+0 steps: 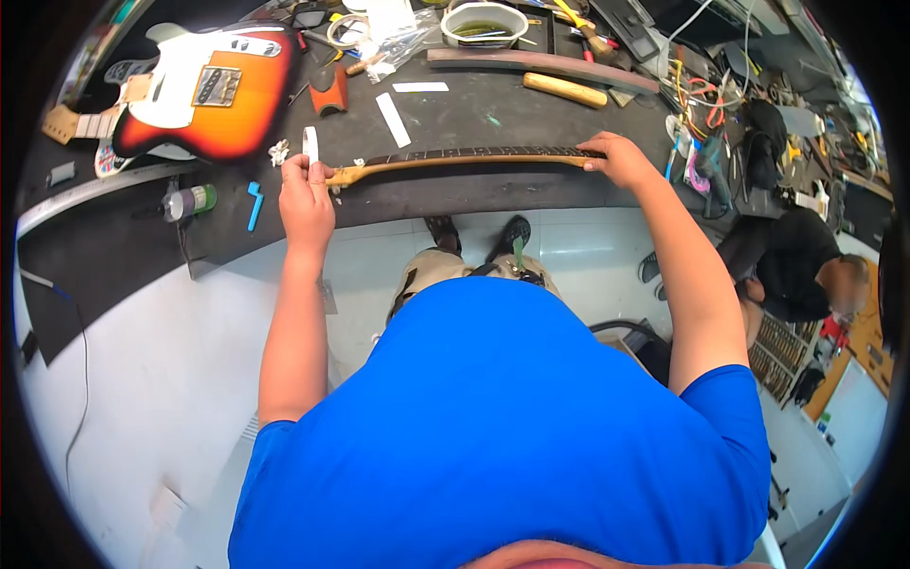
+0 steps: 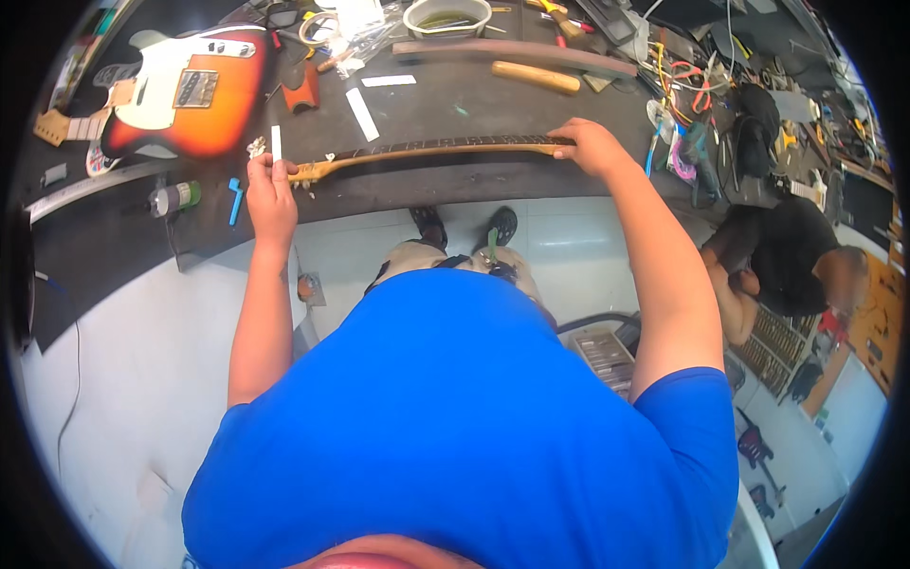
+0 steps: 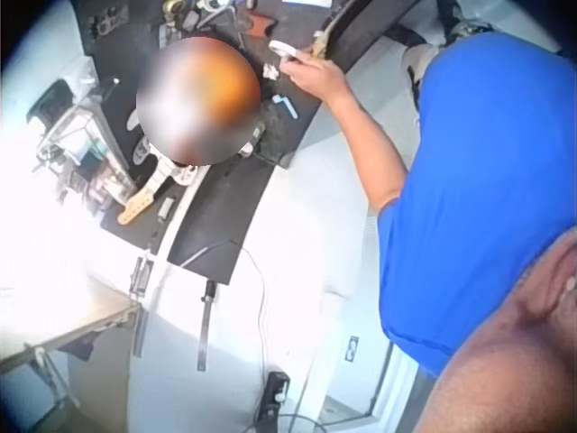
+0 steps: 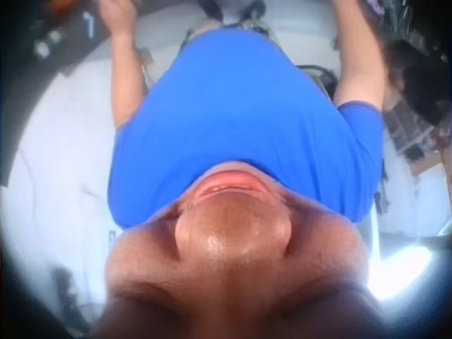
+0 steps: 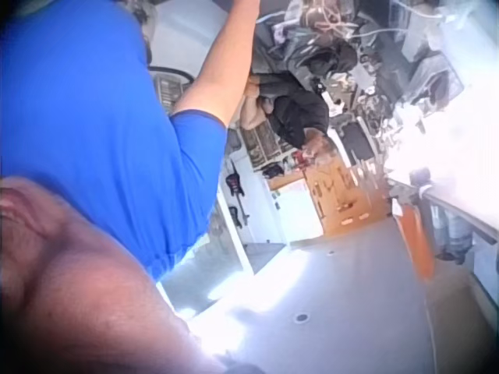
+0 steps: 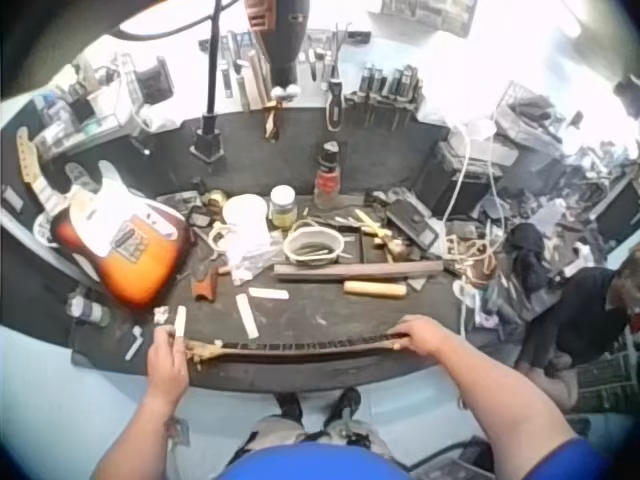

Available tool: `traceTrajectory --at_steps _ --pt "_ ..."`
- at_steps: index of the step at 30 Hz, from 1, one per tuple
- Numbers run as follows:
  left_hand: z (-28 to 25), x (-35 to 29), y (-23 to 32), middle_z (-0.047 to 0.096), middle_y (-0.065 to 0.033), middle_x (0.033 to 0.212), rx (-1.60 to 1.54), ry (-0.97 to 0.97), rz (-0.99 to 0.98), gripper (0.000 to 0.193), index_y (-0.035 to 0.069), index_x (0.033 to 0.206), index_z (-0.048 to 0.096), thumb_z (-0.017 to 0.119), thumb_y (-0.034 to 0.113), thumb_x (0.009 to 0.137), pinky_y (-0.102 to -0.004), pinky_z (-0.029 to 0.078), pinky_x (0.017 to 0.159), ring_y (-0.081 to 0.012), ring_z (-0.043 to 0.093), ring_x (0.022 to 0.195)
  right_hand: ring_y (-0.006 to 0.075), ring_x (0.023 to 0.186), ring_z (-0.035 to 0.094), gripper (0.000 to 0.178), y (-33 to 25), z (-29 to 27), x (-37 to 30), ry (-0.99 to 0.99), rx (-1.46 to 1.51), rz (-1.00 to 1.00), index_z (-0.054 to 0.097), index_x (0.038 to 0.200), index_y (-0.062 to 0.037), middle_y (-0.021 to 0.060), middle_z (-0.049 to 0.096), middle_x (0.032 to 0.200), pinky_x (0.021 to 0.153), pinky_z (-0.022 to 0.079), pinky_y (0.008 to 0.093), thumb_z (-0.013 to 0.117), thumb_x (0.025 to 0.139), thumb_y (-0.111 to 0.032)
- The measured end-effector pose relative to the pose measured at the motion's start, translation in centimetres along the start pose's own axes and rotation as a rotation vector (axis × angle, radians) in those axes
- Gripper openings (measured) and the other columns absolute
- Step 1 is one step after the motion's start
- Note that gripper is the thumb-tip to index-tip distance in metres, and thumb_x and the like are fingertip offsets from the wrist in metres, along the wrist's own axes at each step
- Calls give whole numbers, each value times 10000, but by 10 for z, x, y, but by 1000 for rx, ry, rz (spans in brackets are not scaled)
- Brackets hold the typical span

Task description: The person applies a strip of white binding material along the side of a guitar neck. They use their hands to align the strip and a wooden block to press it firmly against the surface.

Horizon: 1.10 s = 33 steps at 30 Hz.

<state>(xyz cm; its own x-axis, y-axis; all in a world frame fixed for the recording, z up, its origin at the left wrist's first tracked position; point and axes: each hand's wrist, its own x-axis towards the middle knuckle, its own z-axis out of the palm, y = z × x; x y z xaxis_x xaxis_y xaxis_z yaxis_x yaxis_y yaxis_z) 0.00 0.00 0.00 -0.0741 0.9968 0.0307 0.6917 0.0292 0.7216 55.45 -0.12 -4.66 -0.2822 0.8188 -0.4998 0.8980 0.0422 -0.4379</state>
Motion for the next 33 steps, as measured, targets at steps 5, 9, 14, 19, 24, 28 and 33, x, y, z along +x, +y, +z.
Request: traceTrajectory --at_steps 5,9,14,19,24,28,33 --pt "-2 -17 19 747 -75 925 -26 129 -14 203 2 1194 555 531 199 1153 -345 537 838 -190 703 879 372 1230 650 380 28 14 12 10 53 -34 727 1372 -122 159 697 1273 1068 513 455 709 1033 -293" --pt "1 -37 31 745 -79 927 -31 196 -58 204 2 1197 553 529 200 1153 -343 533 829 -184 700 879 380 1251 639 424 26 14 10 11 52 -74 692 1419 -142 156 683 1325 1065 511 481 717 1028 -306" --pt "8 -75 30 756 -110 848 21 265 -183 219 17 1198 570 605 214 1108 -381 550 711 -253 720 732 398 1407 523 675 -50 49 -4 654 -303 -71 557 1513 -77 172 572 1501 1139 422 596 755 885 -226" --pt "27 -98 27 789 -209 925 225 144 -371 434 30 1327 572 722 273 999 -475 594 792 -396 786 871 390 1632 284 810 -200 113 34 371 -231 -413 422 1644 -39 198 310 1761 1285 222 634 653 876 -154" --pt "31 -61 15 782 -258 999 535 -217 -351 883 93 1695 250 726 262 971 -535 590 827 -478 752 945 366 1663 223 714 -297 160 114 430 -205 -466 345 1663 27 202 261 1782 1325 163 598 526 1027 -243" --pt "36 -23 1 783 -212 930 665 -330 -310 1029 194 1757 113 731 248 936 -528 595 795 -429 757 863 357 1663 225 717 -294 170 127 428 -350 -459 323 1681 15 197 248 1788 1331 165 574 501 1040 -253" --pt "39 1 -2 778 -203 913 685 -346 -244 976 211 1748 195 736 277 937 -522 594 797 -415 758 868 325 1651 260 741 -251 147 105 442 -295 -368 329 1686 -16 182 290 1772 1339 176 534 549 1006 -214"
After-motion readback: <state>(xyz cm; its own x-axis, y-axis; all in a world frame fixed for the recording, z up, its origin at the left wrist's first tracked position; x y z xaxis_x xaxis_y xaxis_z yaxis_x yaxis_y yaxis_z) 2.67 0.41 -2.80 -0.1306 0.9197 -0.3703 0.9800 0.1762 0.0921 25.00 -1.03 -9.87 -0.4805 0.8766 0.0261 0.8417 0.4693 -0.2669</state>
